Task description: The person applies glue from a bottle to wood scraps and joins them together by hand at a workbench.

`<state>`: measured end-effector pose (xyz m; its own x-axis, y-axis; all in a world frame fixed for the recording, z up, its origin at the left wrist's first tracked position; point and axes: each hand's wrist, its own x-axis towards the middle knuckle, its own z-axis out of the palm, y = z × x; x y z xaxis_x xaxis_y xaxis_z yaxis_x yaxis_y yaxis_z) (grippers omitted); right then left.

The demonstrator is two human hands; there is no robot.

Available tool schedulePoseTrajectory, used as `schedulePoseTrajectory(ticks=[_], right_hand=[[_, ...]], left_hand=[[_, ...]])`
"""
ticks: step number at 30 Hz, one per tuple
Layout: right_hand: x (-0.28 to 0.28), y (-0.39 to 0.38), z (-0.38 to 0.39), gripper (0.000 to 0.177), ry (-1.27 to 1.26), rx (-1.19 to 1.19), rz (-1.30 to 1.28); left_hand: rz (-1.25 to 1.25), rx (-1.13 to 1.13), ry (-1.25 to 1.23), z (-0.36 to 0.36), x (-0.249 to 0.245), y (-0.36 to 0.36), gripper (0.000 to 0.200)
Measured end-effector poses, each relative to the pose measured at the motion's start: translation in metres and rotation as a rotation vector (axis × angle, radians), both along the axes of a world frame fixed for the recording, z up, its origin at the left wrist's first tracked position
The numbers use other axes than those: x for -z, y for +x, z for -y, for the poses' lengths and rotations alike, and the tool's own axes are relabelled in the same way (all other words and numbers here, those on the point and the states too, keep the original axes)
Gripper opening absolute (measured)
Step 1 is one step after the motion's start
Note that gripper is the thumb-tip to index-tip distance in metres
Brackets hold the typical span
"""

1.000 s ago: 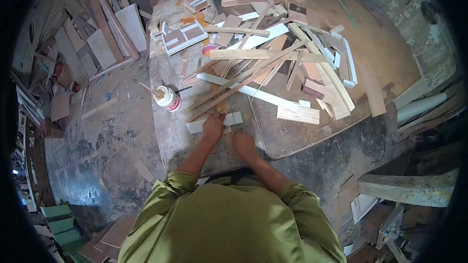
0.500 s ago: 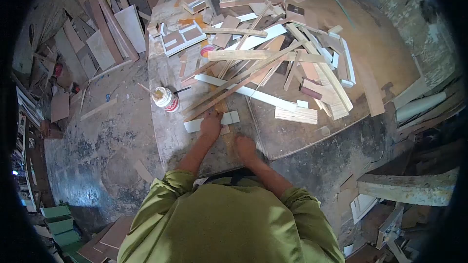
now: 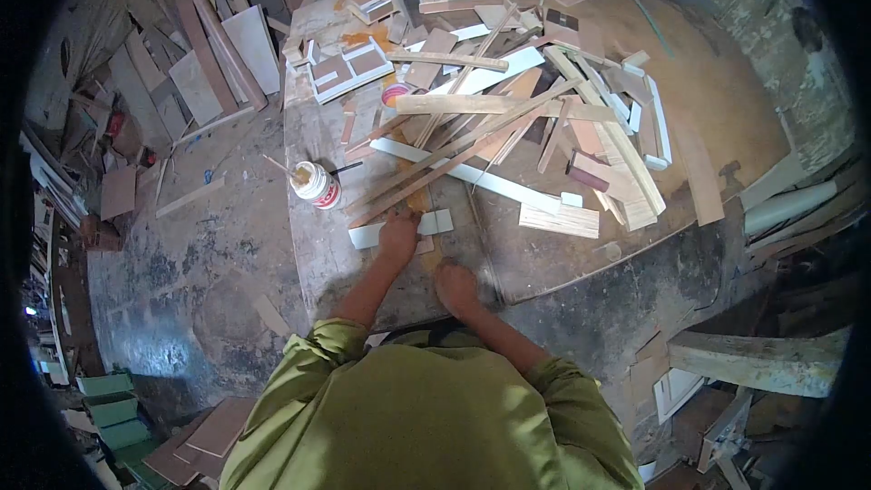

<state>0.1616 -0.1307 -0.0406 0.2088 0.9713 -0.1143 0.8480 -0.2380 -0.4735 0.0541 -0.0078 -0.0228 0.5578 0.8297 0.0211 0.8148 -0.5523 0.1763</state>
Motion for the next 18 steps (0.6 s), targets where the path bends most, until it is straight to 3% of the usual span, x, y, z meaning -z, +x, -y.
schedulePoseTrajectory(ticks=[8,14,18], right_hand=[[0.01,0.009,-0.046,0.022,0.015,-0.037,0.081],[-0.002,-0.005,0.02,0.025,-0.01,0.034,0.003],[-0.007,0.004,-0.017,0.024,0.022,-0.026,0.078]], left_hand=[[-0.008,-0.011,-0.083,0.003,-0.011,0.002,0.042],[-0.012,-0.029,-0.121,0.002,-0.011,0.002,0.048],[-0.019,-0.032,-0.173,0.0,-0.008,0.003,0.051]])
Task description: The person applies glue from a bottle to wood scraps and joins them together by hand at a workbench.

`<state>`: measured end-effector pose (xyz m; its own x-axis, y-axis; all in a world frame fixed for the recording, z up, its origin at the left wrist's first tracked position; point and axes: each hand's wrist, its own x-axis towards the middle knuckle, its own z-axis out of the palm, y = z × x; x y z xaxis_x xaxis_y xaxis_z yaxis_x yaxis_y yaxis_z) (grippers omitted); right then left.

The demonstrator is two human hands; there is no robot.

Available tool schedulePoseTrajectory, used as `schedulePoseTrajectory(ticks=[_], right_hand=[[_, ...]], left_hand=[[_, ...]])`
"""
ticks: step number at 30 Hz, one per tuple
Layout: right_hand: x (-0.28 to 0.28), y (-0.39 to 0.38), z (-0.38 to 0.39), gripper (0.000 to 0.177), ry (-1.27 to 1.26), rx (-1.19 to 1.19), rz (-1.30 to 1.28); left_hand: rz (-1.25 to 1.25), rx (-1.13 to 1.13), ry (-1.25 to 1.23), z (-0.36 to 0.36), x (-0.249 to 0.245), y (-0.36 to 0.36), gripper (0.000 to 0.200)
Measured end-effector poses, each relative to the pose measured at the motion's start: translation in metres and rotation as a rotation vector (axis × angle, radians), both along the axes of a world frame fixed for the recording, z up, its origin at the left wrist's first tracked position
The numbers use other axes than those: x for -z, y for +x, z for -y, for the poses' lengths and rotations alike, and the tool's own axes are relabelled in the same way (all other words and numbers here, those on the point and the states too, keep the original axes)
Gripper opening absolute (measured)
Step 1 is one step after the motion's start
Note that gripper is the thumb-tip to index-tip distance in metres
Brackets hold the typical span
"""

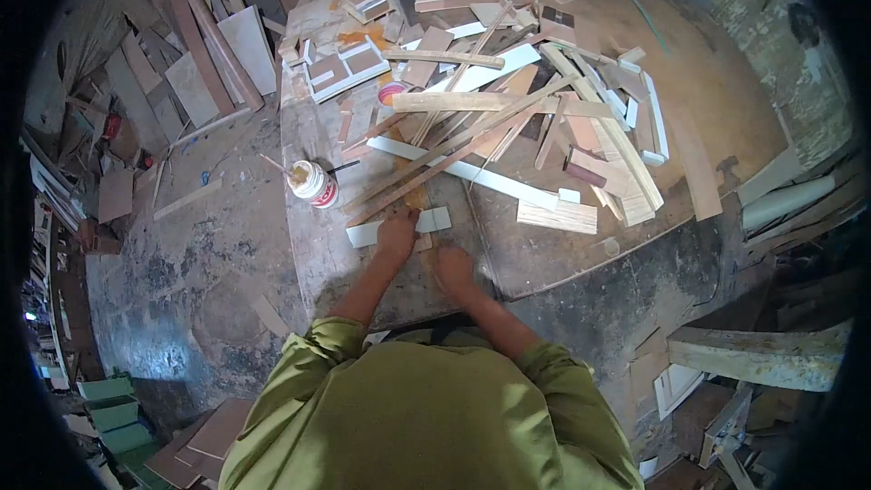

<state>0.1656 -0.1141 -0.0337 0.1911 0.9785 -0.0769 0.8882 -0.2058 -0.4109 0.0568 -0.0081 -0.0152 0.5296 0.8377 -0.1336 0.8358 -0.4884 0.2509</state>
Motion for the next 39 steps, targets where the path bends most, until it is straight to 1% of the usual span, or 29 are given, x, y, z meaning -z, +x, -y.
schedulePoseTrajectory(ticks=[2,5,8,11,12,14,15,17,18,20,21,23,26,29,30,32,33,35,36,39], right_hand=[[0.005,0.001,-0.023,0.024,0.055,-0.02,0.069],[0.018,0.002,-0.034,0.025,0.031,0.068,0.004],[-0.008,-0.003,0.0,0.025,-0.072,-0.018,0.04],[0.024,-0.003,0.037,0.022,0.057,-0.053,0.07],[0.019,-0.003,0.036,0.021,0.08,-0.042,0.038],[0.01,-0.001,0.029,0.02,0.128,-0.012,-0.026],[0.015,0.0,0.018,0.02,0.102,-0.022,0.022],[0.03,0.002,-0.01,0.019,0.053,-0.045,0.117],[0.025,0.002,-0.02,0.019,0.045,-0.031,0.101],[0.009,0.003,-0.032,0.019,0.03,-0.002,0.07],[0.009,0.002,-0.026,0.019,0.006,-0.021,0.061],[0.01,0.003,-0.007,0.02,-0.04,-0.059,0.048],[-0.015,-0.004,0.032,0.022,-0.147,-0.005,0.019],[0.036,0.002,0.039,0.024,-0.035,-0.053,0.005],[0.032,0.001,0.031,0.023,-0.053,-0.023,0.018],[0.013,-0.003,-0.003,0.022,-0.083,0.028,0.045],[0.011,-0.003,-0.012,0.022,-0.038,0.004,0.065],[0.008,-0.001,-0.024,0.023,0.053,-0.043,0.107],[0.006,-0.001,-0.021,0.023,0.032,-0.037,0.075],[0.008,-0.002,0.004,0.023,-0.044,-0.024,-0.001]], left_hand=[[-0.009,0.007,0.037,-0.001,0.008,0.0,0.051],[0.003,0.005,0.045,0.0,0.009,-0.001,0.051],[0.009,0.01,0.031,0.0,0.004,-0.002,0.051],[0.003,0.003,0.052,0.0,0.004,-0.002,0.051],[0.0,0.002,0.064,0.001,0.004,-0.002,0.052],[0.053,0.016,0.104,0.003,0.004,-0.004,0.043],[0.079,0.022,0.127,0.003,0.003,-0.004,0.039],[0.056,0.014,0.103,0.002,0.002,-0.003,0.038],[0.045,0.012,0.09,0.002,0.002,-0.003,0.037],[0.039,0.016,0.082,0.002,0.004,-0.002,0.046],[0.034,0.017,0.078,0.001,0.006,-0.003,0.051],[0.039,0.008,0.098,0.001,0.008,-0.003,0.051],[0.046,0.006,0.1,0.002,0.007,-0.002,0.051],[0.045,0.014,0.049,0.001,0.002,-0.003,0.051],[0.046,0.018,0.028,0.001,0.001,-0.003,0.051],[0.038,0.026,0.079,0.001,0.006,-0.003,0.043],[0.033,0.03,0.104,0.002,0.004,-0.003,0.039],[0.02,0.028,0.1,0.003,0.0,-0.003,0.039],[0.014,0.027,0.098,0.003,-0.003,-0.003,0.039],[0.011,-0.013,0.041,-0.001,0.009,-0.001,0.041]])
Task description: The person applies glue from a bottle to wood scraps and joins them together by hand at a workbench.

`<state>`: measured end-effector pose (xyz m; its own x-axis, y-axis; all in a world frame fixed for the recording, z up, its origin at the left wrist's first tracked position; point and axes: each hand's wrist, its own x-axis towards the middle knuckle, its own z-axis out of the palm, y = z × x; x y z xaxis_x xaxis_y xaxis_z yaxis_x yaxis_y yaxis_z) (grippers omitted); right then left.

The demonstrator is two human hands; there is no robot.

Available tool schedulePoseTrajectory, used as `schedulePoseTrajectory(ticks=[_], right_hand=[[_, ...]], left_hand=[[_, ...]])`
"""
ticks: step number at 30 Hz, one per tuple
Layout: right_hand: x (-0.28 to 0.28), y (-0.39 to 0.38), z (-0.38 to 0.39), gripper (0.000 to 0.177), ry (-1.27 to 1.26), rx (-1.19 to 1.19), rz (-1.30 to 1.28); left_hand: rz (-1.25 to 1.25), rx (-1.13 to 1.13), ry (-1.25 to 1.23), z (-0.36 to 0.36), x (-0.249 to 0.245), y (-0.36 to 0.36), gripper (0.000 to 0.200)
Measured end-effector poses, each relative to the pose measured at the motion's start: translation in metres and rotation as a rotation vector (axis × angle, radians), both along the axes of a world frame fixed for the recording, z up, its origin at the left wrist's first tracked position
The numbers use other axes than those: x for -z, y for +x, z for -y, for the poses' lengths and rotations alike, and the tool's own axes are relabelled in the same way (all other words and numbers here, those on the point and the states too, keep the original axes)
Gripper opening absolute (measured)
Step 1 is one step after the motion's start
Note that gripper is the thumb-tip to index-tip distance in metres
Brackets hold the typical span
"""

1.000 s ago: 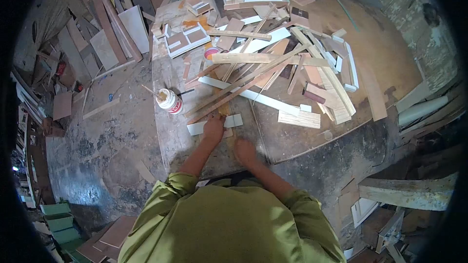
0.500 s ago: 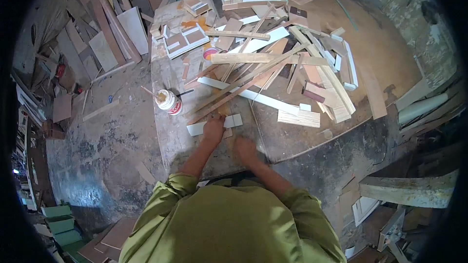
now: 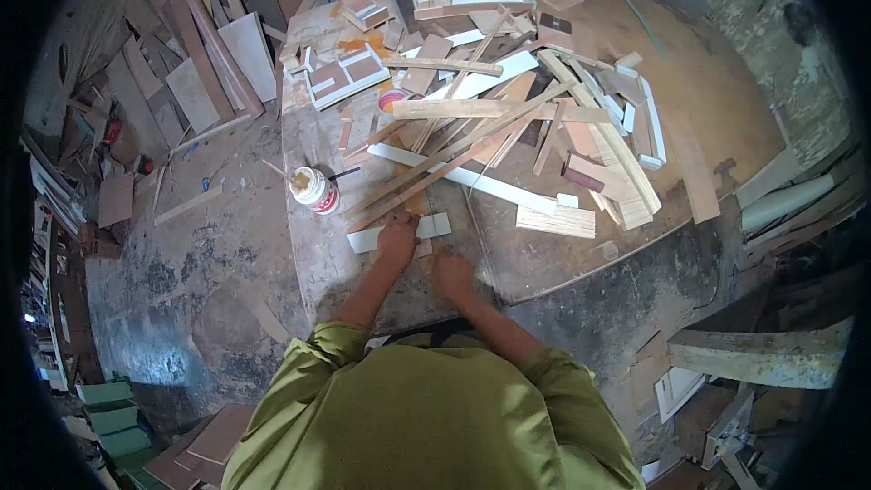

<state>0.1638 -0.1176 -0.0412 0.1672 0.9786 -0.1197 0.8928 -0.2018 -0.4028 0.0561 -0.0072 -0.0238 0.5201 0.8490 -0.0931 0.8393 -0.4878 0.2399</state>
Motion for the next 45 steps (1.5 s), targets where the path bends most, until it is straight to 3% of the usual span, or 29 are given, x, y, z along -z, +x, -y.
schedulePoseTrajectory(ticks=[5,8,11,17,20,23,26,29,32,35,38,41,45], right_hand=[[-0.001,-0.005,0.023,0.022,0.019,0.007,-0.001],[0.005,0.001,-0.017,0.025,-0.081,0.103,-0.006],[0.019,0.008,-0.033,0.027,0.094,-0.032,0.019],[0.004,-0.008,0.031,0.018,-0.07,0.082,-0.044],[0.017,-0.002,0.02,0.021,-0.129,0.046,-0.041],[0.02,0.0,-0.017,0.021,0.052,0.044,0.002],[0.003,0.003,-0.037,0.023,0.049,0.088,-0.004],[0.01,0.002,-0.015,0.022,0.039,-0.008,0.034],[-0.025,-0.003,0.021,0.022,-0.113,-0.014,-0.005],[-0.024,-0.004,0.025,0.022,-0.095,0.039,0.007],[0.012,0.003,-0.002,0.022,0.076,-0.016,0.025],[0.003,0.008,-0.031,0.023,-0.003,0.012,0.027],[0.003,0.004,0.002,0.025,0.02,-0.01,-0.018]], left_hand=[[0.022,0.009,0.012,0.003,-0.003,-0.001,0.05],[0.0,0.005,-0.013,0.003,-0.012,0.0,0.051],[-0.006,0.012,-0.032,0.004,-0.011,0.0,0.051],[-0.011,0.026,0.018,0.004,-0.013,-0.001,0.049],[-0.024,0.022,-0.019,0.004,-0.012,-0.001,0.051],[-0.008,0.02,-0.002,0.0,0.002,-0.002,0.053],[0.0,0.017,0.0,0.002,-0.005,0.0,0.053],[-0.005,0.007,0.011,0.004,-0.006,-0.001,0.053],[-0.017,0.005,0.009,0.003,-0.008,0.0,0.051],[-0.009,0.002,-0.009,0.002,-0.008,0.0,0.05],[-0.002,0.017,0.029,0.004,-0.011,-0.001,0.049],[0.013,0.029,0.026,0.005,-0.014,-0.001,0.049],[0.015,-0.006,-0.032,0.003,-0.011,0.0,0.05]])
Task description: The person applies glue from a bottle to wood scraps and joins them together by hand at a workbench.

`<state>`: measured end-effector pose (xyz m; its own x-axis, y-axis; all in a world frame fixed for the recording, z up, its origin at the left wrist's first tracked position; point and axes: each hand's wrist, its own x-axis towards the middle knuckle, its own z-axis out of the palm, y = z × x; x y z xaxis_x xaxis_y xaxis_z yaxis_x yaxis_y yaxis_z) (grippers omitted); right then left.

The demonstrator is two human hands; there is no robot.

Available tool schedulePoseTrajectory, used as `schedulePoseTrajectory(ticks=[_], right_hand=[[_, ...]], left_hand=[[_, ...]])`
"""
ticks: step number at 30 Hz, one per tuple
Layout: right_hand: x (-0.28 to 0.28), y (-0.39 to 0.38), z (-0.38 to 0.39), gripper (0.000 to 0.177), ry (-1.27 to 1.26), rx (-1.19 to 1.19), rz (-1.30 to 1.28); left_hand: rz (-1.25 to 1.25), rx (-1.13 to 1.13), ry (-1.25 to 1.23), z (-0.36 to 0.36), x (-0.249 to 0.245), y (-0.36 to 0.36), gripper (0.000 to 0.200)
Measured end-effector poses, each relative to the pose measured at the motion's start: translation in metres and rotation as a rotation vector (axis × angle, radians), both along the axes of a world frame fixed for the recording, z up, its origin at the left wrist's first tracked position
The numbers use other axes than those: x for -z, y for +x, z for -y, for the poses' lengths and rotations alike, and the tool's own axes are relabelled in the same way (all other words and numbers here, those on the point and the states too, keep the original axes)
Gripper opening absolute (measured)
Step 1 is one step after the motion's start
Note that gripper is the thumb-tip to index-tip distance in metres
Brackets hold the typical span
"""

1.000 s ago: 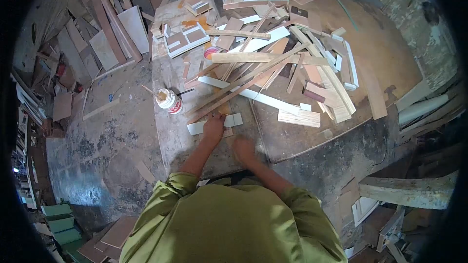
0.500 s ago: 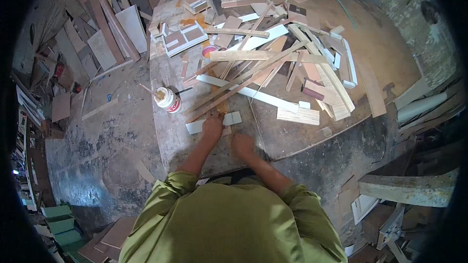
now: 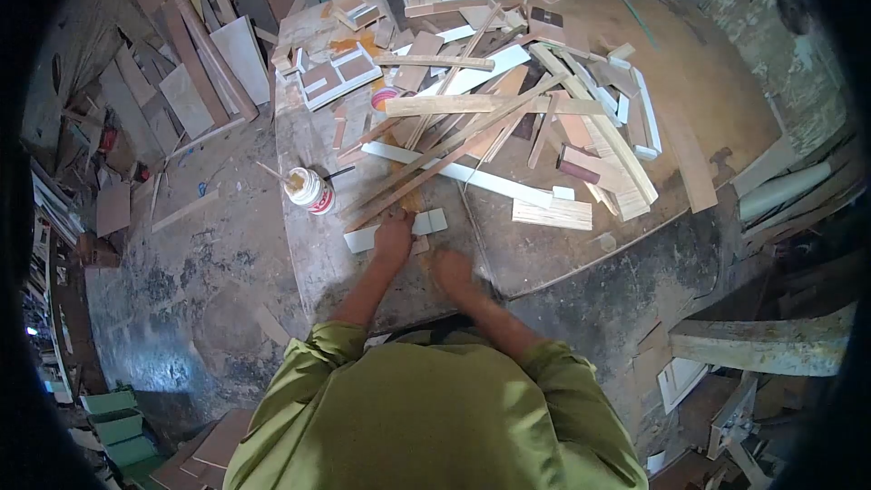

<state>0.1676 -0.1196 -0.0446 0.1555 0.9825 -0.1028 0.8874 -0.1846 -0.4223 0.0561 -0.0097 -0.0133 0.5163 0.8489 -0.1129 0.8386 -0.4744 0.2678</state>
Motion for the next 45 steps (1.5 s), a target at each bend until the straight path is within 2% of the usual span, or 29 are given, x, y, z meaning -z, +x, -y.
schedulePoseTrajectory(ticks=[2,5,8,11,14,17,19,23,26,29,32,35,40,45], right_hand=[[-0.005,-0.004,0.028,0.026,-0.009,0.022,-0.036],[-0.019,-0.008,0.026,0.022,-0.066,0.013,0.055],[0.022,0.002,-0.014,0.026,0.014,0.032,-0.019],[-0.007,0.006,-0.035,0.026,0.009,0.001,0.005],[0.023,0.007,-0.016,0.026,-0.075,-0.029,0.004],[0.007,-0.005,0.032,0.026,-0.053,-0.006,0.028],[0.008,-0.005,0.03,0.026,-0.062,0.011,0.015],[-0.002,0.001,-0.008,0.029,0.043,0.059,-0.039],[-0.015,0.004,-0.03,0.028,-0.056,-0.008,0.024],[0.025,0.001,0.005,0.028,-0.053,0.019,0.035],[0.007,-0.009,0.042,0.027,-0.074,0.108,-0.019],[-0.013,-0.006,0.031,0.028,-0.124,0.064,-0.035],[0.013,0.0,-0.016,0.027,-0.04,0.025,0.008],[-0.007,0.0,0.025,0.026,-0.113,-0.043,0.024]], left_hand=[[-0.001,0.033,0.067,0.0,0.004,-0.001,0.047],[0.004,0.048,0.102,0.002,0.005,-0.003,0.046],[-0.022,0.03,0.04,0.0,0.001,-0.001,0.049],[-0.014,0.034,0.062,0.002,-0.004,0.0,0.048],[0.004,0.04,0.084,0.002,-0.005,-0.001,0.046],[0.004,0.041,0.074,0.002,-0.003,-0.001,0.046],[-0.001,0.039,0.082,0.003,-0.003,-0.002,0.045],[0.008,0.062,0.119,0.001,0.007,-0.003,0.043],[0.024,0.057,0.119,0.003,0.002,-0.002,0.041],[0.007,0.038,0.095,0.002,0.001,-0.001,0.041],[0.002,0.028,0.117,0.001,0.007,-0.001,0.042],[0.023,0.035,0.116,0.004,0.005,-0.002,0.042],[-0.019,0.017,0.057,-0.001,0.0,0.0,0.044],[-0.048,-0.013,0.076,-0.003,0.008,0.002,0.046]])
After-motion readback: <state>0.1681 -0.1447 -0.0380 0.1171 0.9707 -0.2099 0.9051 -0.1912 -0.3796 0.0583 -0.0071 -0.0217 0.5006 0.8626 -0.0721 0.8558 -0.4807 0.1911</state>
